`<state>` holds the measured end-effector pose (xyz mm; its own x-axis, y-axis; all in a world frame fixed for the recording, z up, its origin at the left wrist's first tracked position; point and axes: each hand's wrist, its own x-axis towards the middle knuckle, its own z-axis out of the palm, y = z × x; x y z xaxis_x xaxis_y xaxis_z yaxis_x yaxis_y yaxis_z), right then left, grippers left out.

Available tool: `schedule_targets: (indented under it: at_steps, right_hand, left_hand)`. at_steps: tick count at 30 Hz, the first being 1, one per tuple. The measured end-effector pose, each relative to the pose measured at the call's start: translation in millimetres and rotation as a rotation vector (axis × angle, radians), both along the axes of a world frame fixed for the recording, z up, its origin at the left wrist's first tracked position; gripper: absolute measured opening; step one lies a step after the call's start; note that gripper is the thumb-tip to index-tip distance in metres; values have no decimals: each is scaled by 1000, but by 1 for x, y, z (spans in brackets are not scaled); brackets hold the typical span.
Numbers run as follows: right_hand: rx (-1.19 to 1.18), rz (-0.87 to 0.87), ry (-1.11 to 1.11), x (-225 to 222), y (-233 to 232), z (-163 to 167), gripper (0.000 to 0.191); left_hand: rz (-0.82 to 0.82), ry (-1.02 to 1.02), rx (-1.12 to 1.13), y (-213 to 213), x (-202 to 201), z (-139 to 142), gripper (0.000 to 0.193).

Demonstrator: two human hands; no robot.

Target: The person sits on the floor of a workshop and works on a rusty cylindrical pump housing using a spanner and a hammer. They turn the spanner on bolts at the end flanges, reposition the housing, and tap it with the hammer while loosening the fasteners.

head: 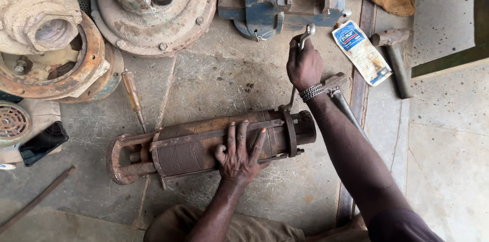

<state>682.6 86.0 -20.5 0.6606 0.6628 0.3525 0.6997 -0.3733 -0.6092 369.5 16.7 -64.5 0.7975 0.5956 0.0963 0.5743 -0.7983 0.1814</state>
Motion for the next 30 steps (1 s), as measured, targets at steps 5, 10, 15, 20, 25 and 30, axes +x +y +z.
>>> schedule_targets:
  at_steps: [5,10,15,20,25,30]
  right_hand:
    - [-57,20,102,6,-1,-3,24]
    - [-247,-2,149,22,28,-33,40]
    - [-487,-4,241,28,55,-66,48]
    - [-499,72,322,28,42,-65,45]
    - [-356,230,510,20,10,-49,38]
    - [-420,77,335,15,6,-46,35]
  left_hand:
    - [-15,-52,22,-2,-3,-11,125]
    - [-21,-133,150,-11,-8,-10,121]
    - [-42,-68,-49,6,3,-9,125]
    - [-49,-45,8,1,0,-6,123]
    - [-25,-88,129,-9,-3,-9,120]
    - [-7,-24,19,-2,3,-6,123]
